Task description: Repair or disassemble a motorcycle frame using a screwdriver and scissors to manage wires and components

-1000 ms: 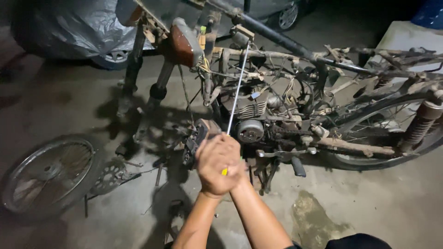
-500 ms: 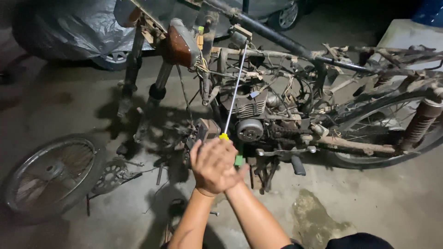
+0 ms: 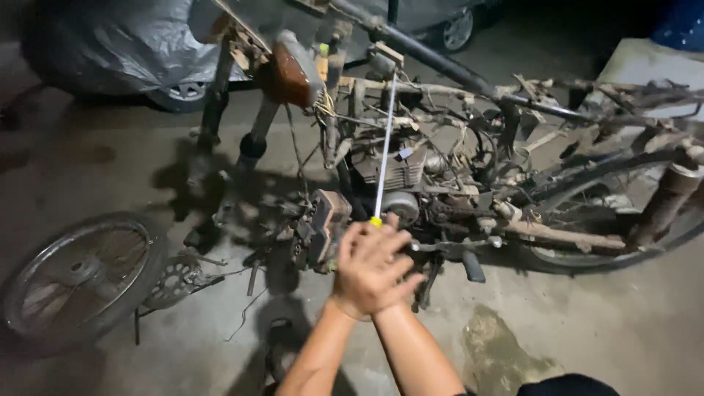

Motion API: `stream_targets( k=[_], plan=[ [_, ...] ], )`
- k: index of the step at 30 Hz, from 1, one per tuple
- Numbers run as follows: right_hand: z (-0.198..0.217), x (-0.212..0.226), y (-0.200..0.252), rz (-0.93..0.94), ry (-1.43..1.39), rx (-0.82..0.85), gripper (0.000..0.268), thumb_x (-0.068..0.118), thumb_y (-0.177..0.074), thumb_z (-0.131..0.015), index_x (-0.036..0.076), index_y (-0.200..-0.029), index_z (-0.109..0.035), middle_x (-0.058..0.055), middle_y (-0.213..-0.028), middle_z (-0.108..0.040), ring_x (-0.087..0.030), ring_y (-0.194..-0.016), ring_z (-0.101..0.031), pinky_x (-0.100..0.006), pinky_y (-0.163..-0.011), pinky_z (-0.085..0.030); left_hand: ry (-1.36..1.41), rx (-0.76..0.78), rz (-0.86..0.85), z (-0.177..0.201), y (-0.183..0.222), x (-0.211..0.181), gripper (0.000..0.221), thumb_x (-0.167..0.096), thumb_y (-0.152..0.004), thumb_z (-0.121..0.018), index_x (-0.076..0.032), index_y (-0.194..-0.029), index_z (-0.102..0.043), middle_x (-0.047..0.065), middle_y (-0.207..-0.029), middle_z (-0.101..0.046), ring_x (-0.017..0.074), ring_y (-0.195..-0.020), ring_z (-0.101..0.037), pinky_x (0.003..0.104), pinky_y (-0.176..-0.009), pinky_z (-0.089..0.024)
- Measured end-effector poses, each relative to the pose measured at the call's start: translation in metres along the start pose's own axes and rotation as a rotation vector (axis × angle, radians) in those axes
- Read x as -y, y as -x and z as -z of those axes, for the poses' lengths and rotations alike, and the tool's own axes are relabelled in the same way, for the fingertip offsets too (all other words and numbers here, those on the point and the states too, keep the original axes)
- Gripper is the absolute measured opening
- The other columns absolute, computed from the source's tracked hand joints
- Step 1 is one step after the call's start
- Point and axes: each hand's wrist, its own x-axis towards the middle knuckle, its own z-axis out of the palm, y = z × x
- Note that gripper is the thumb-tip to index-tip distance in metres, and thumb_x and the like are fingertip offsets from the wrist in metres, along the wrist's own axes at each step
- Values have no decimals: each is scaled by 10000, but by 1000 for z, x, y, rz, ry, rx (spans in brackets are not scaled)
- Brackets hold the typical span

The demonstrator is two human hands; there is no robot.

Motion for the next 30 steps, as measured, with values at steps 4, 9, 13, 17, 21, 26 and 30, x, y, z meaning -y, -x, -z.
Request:
stream_targets(
  k=[4, 9, 13, 17, 21, 26, 30],
  plan=[
    [-44, -13, 25, 746, 915, -655, 304, 359, -1016, -546, 168, -779, -534, 13, -639, -535, -153, -493, -458, -309, -460, -374, -110, 83, -262, -5, -5, -2, 572, -541, -936, -617, -9, -1135, -687, 118, -1131, -630, 269, -1074, -556, 379, -990, -397],
    [-40, -15, -9, 1717, 1945, -1940, 511, 305, -1044, -628, 192, -626, -357, 108, -484, -273, -56, -364, -280, -245, -367, -295, -248, 182, -458, 1, 23, 9, 673, -601, -911, -595, 4, -1200, -654, 165, -1242, -616, 343, -1185, -548, 458, -1081, -363],
    [-58, -10, 5, 1242, 1806, -1337, 402, 326, -992, -675, 167, -726, -420, 95, -563, -357, -74, -458, -389, -242, -503, -363, -376, 223, -738, 9, 13, 5, 779, -661, -885, -573, 17, -1265, -621, 212, -1352, -602, 416, -1295, -540, 537, -1172, -328],
    [-58, -15, 20, 1163, 1752, -1124, 363, 343, -968, -704, 144, -766, -477, 70, -585, -400, -72, -491, -418, -250, -532, -397, -663, 360, -1194, 19, 23, 38, 620, -690, -810, -701, -166, -1141, -702, 81, -1397, -659, 348, -1311, -588, 727, -1179, -158],
    [-62, -5, 13, 1365, 1808, -1357, 324, 280, -962, -733, 126, -765, -527, 60, -557, -430, -73, -456, -443, -234, -482, -396, -667, 355, -1177, 18, 20, 31, 420, -538, -1018, -426, -181, -1059, -644, 81, -1361, -667, 357, -1300, -602, 737, -1166, -144],
    [-41, 4, 4, 1761, 2042, -1837, 299, 229, -1027, -648, 123, -798, -486, 95, -566, -348, -13, -440, -347, -171, -405, -285, -300, 228, -564, 18, 27, 59, 433, -257, -951, -609, -17, -1310, -587, 175, -1298, -658, 289, -1207, -643, 487, -1115, -406],
    [-70, -6, 25, 1474, 1800, -1660, 409, 287, -1000, -712, 133, -726, -450, 74, -562, -312, -110, -435, -395, -196, -447, -372, -396, 304, -791, 14, 22, 50, 402, -363, -908, -640, -105, -1216, -650, 116, -1282, -684, 283, -1201, -647, 552, -1124, -342]
  ],
)
